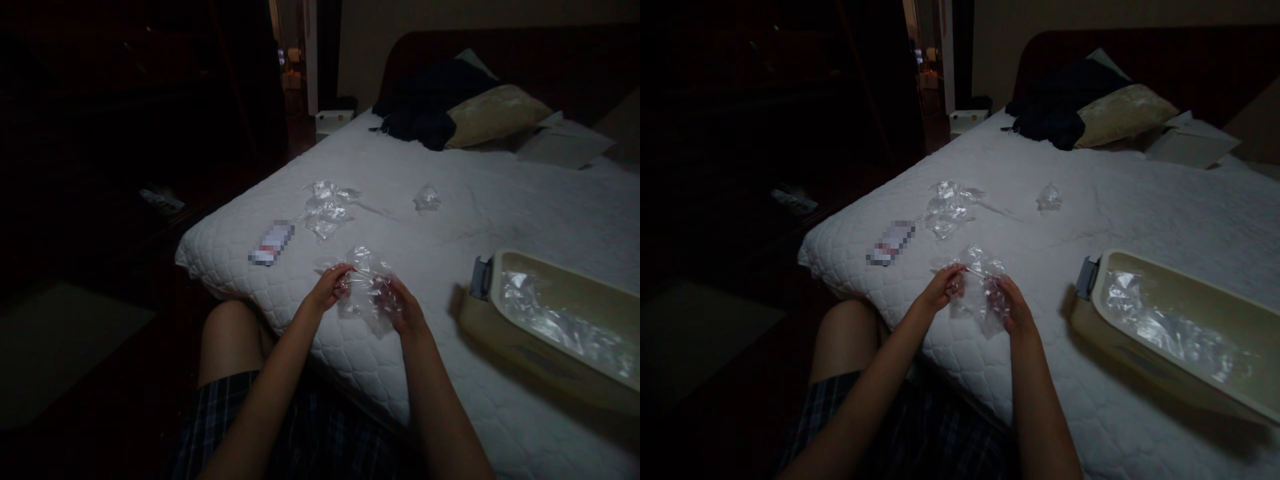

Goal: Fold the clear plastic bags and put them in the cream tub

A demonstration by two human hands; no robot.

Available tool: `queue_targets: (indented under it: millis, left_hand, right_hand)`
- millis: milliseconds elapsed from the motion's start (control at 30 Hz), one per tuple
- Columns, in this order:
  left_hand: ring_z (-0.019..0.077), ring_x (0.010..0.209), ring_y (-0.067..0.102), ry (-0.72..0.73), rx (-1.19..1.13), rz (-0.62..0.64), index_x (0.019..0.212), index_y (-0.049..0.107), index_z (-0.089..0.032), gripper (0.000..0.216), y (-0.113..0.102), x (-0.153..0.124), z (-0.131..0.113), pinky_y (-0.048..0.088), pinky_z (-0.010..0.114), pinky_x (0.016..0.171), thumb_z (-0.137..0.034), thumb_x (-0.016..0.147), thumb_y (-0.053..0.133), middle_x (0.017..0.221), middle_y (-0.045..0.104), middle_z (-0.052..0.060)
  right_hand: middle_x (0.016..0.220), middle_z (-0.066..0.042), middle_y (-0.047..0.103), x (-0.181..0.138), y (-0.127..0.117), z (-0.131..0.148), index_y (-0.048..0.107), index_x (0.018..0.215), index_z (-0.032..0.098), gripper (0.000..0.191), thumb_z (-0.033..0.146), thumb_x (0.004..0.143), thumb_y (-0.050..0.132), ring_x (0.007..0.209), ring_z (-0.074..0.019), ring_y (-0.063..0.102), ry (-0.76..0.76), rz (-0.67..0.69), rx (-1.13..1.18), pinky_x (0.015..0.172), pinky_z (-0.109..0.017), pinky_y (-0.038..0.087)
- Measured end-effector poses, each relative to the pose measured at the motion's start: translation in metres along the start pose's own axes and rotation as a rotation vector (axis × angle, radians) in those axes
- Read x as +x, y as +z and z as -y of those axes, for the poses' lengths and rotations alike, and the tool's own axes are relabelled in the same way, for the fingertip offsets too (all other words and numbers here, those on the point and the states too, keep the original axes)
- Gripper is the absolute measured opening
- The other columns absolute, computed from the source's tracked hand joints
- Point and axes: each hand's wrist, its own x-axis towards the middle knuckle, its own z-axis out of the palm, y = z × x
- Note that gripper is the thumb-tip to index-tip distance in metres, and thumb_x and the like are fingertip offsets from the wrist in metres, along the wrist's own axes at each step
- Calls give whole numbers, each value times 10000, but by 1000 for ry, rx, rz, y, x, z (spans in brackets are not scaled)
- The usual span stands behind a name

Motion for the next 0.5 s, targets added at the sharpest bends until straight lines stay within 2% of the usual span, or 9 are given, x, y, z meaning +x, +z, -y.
queue_targets:
  millis: [100, 300, 433, 500]
  left_hand:
    - [15, 279, 186, 2, -26, -6, 746, 577, -145, 180, -1, 0, -1, 204, 151, 322, -315, 692, 605, 356, 248, -114]
    - [8, 259, 214, -61, -87, -90, 704, 590, -127, 155, 0, -2, -5, 148, 150, 304, -274, 659, 602, 343, 290, -97]
    - [61, 270, 334, -131, -211, -29, 758, 606, -119, 304, -6, -5, -11, 207, 162, 290, -401, 690, 516, 363, 395, -51]
    - [101, 301, 411, -133, -261, 20, 763, 610, -109, 417, -9, -7, -14, 266, 186, 295, -488, 708, 446, 396, 471, -6]
  right_hand:
    - [672, 39, 639, 2, -3, 0, 604, 742, 221, 180, 346, 631, 671, 437, -55, 506, -42, -38, 33, 339, -149, 389]
    - [636, 55, 592, 4, -5, -1, 573, 755, 239, 176, 272, 626, 689, 487, -72, 532, -111, -37, 41, 410, -172, 442]
    - [667, 57, 587, 6, -10, -2, 571, 786, 249, 191, 218, 629, 674, 544, -82, 554, -152, -39, 86, 501, -203, 485]
    - [656, 55, 582, 8, -15, -2, 569, 778, 254, 179, 213, 633, 665, 542, -90, 553, -157, -26, 109, 498, -218, 484]
